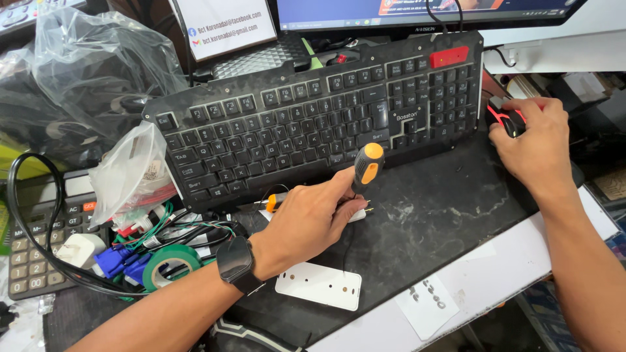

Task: The person first uses a keyboard and mouse at a computer, then works on a white power strip on the desk: they unscrew it with a screwdriver, open its casing, and use pliers and their fingers to strip and twist the wires inside. The clip ends while they are still handling the internal wiring.

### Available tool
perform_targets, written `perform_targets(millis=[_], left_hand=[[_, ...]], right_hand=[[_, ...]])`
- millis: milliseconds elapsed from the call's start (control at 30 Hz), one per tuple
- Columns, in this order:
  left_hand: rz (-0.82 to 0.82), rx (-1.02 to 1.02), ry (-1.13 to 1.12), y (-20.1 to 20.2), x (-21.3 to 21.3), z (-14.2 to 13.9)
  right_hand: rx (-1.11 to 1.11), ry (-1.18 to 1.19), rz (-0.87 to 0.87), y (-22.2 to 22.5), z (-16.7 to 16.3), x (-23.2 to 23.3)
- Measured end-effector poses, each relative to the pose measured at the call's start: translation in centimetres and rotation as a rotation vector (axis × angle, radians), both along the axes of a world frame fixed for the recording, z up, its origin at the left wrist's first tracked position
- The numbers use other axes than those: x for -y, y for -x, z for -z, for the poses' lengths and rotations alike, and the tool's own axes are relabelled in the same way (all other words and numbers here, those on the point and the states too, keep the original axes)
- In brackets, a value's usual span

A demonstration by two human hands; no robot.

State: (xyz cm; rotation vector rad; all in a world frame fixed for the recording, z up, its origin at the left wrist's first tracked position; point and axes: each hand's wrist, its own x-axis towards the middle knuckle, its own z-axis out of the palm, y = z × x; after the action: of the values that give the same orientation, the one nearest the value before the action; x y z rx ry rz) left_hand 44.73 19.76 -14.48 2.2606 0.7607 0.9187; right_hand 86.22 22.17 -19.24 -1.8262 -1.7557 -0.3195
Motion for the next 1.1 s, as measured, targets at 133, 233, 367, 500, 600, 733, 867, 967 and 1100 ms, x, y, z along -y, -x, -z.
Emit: perform_targets(millis=[133,233,367,500,600,733,867,967,1100], left_hand=[[-0.001,0.012,-0.028,0.0,0.0,-0.1],[-0.002,0.003,-0.001,0.0,0.0,-0.1],[0.005,0.007,-0.007,0.1,-0.1,0.0],[0.0,0.003,-0.011,0.1,-0.1,0.0],[-0.001,0.002,-0.006,0.1,-0.1,0.0],[-0.004,-0.001,0.002,0.1,-0.1,-0.1],[0.002,0.01,-0.012,0.1,-0.1,0.0],[0.011,0.008,0.001,0.1,-0.1,-0.1],[0.017,0.015,-0.028,0.1,-0.1,-0.5]], right_hand=[[-0.002,0.001,-0.001,0.0,-0.2,0.0],[0.0,0.003,0.004,0.1,-0.3,-0.1],[0.016,-0.014,-0.015,0.3,-0.4,-0.1],[0.024,0.0,0.003,0.5,-0.6,-0.2],[0.012,0.001,0.001,0.5,-0.6,-0.2],[0.018,0.009,-0.004,0.5,-0.5,-0.2],[-0.004,0.004,-0.009,1.2,-1.2,-0.1],[0.08,-0.224,-0.005,3.2,-3.5,0.8],[-0.17,-0.231,-0.326,9.2,-7.2,2.9]])
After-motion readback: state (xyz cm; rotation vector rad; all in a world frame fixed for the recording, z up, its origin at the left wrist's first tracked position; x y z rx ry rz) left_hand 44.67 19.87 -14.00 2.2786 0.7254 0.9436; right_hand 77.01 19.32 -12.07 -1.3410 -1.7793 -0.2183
